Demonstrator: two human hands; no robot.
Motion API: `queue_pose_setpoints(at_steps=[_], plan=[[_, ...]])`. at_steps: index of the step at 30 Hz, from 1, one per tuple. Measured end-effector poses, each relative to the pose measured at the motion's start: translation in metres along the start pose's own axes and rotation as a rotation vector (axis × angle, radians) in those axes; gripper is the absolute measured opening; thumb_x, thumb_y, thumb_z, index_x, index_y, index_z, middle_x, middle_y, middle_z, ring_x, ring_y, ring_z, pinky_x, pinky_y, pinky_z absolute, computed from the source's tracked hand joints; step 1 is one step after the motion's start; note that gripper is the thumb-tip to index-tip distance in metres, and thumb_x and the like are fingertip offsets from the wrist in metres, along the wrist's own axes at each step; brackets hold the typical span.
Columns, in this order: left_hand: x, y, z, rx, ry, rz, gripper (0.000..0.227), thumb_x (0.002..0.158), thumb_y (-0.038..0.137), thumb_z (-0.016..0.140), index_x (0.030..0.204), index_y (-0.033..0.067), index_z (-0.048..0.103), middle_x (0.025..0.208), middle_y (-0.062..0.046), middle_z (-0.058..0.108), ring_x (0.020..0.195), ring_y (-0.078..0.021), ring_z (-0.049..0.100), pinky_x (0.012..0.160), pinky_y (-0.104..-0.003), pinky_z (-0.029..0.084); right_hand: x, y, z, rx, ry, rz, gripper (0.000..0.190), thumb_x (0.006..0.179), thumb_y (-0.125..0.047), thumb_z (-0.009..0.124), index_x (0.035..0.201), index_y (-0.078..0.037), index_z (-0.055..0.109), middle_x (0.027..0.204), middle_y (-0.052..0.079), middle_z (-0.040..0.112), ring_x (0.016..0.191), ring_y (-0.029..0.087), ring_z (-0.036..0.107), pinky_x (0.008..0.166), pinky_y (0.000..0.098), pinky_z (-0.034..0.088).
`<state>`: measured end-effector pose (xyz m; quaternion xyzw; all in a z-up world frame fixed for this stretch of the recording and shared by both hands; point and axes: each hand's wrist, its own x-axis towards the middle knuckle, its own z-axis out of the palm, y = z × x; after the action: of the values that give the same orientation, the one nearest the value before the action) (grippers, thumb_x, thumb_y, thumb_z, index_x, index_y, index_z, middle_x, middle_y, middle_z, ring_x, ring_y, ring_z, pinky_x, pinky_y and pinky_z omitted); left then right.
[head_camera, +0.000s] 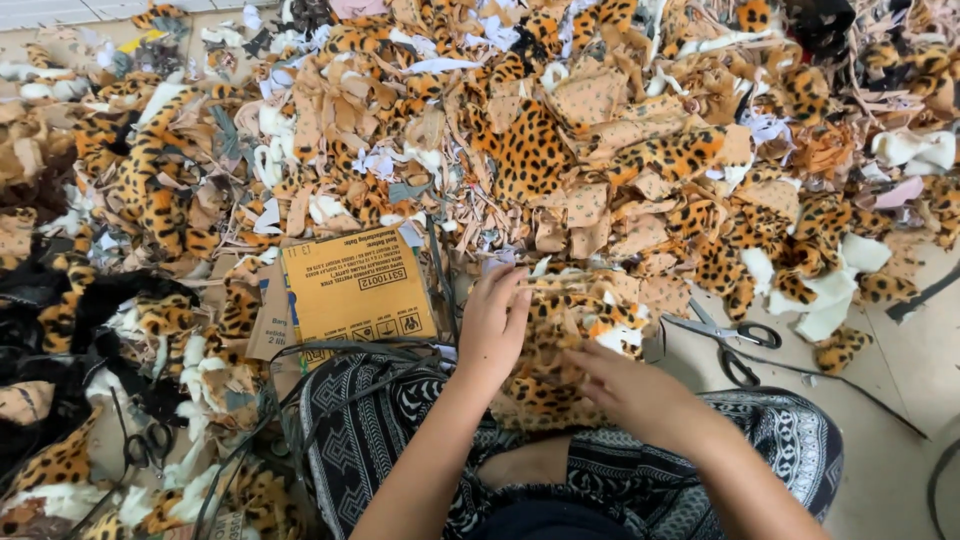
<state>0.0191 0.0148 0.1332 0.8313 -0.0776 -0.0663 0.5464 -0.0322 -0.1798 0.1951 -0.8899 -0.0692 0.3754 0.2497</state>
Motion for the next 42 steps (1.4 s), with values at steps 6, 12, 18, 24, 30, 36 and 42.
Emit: queue_pose_setpoints(at_steps=[6, 12, 18, 24, 30, 36, 42], plan=[[-0.013, -0.064, 0.027, 0.260, -0.180, -0.007, 0.034, 0.110, 0.022, 0.045, 0.136, 0.0092, 0.062, 0.133, -0.015, 0.059, 0.128, -0.0352, 0.057, 0.101, -0.045, 0.052, 0.037, 0.044, 0.028, -0.182, 0.108, 0.025, 0.043, 0.106, -0.014, 0.041, 0.146, -0.019, 0.054, 0.153, 0.007, 0.049, 0.127, 0.026, 0.064, 0.094, 0.0321, 0.061], [-0.046, -0.077, 0.043, 0.418, -0.278, 0.363, 0.029, 0.107, 0.025, 0.055, 0.123, 0.0044, 0.067, 0.119, -0.019, 0.063, 0.117, -0.0376, 0.060, 0.099, -0.049, 0.050, 0.045, 0.064, 0.045, -0.334, 0.314, -0.137, 0.038, 0.103, -0.017, 0.049, 0.138, -0.019, 0.061, 0.141, 0.005, 0.056, 0.127, 0.033, 0.060, 0.099, 0.0418, 0.056], [-0.051, -0.124, 0.067, 0.616, -0.211, 0.536, 0.025, 0.098, 0.018, 0.067, 0.120, 0.0069, 0.068, 0.116, -0.014, 0.061, 0.115, -0.0337, 0.058, 0.099, -0.048, 0.046, 0.082, 0.120, 0.097, -0.494, 0.307, -0.038, 0.030, 0.100, -0.034, 0.057, 0.127, -0.025, 0.066, 0.128, -0.002, 0.058, 0.128, 0.030, 0.054, 0.104, 0.0435, 0.047], [-0.050, -0.121, 0.066, 0.596, -0.120, 0.512, 0.032, 0.102, 0.031, 0.057, 0.127, 0.0124, 0.063, 0.121, -0.011, 0.058, 0.117, -0.0305, 0.058, 0.099, -0.046, 0.044, 0.064, 0.105, 0.087, -0.267, 0.435, -0.063, 0.030, 0.096, -0.046, 0.064, 0.116, -0.026, 0.073, 0.116, -0.002, 0.062, 0.122, 0.031, 0.059, 0.099, 0.0421, 0.047], [-0.054, -0.091, 0.073, 0.432, -0.113, 0.433, 0.050, 0.110, 0.031, 0.039, 0.148, -0.0004, 0.047, 0.154, -0.028, 0.038, 0.142, -0.0477, 0.035, 0.114, -0.061, 0.027, 0.064, 0.102, 0.087, -0.258, 0.764, -0.072, 0.047, 0.103, -0.035, 0.057, 0.145, -0.014, 0.054, 0.151, 0.012, 0.045, 0.141, 0.040, 0.040, 0.112, 0.0571, 0.036], [-0.047, -0.132, 0.095, 0.683, -0.125, 0.270, 0.067, 0.110, 0.046, 0.036, 0.164, 0.0087, 0.022, 0.170, -0.020, 0.011, 0.155, -0.0388, 0.007, 0.120, -0.056, -0.002, 0.088, 0.089, 0.113, -0.347, 0.287, 0.111, 0.075, 0.108, -0.058, 0.025, 0.166, -0.020, -0.003, 0.172, 0.009, -0.012, 0.156, 0.033, -0.009, 0.122, 0.0509, -0.009], [-0.041, -0.126, 0.091, 0.643, -0.101, 0.291, 0.066, 0.108, 0.043, 0.042, 0.162, 0.0085, 0.026, 0.169, -0.020, 0.012, 0.155, -0.0389, 0.008, 0.119, -0.057, -0.006, 0.092, 0.111, 0.105, -0.049, 0.692, -0.083, 0.055, 0.107, -0.048, 0.033, 0.157, -0.027, 0.036, 0.164, 0.002, 0.025, 0.151, 0.030, 0.021, 0.120, 0.0587, 0.010]])
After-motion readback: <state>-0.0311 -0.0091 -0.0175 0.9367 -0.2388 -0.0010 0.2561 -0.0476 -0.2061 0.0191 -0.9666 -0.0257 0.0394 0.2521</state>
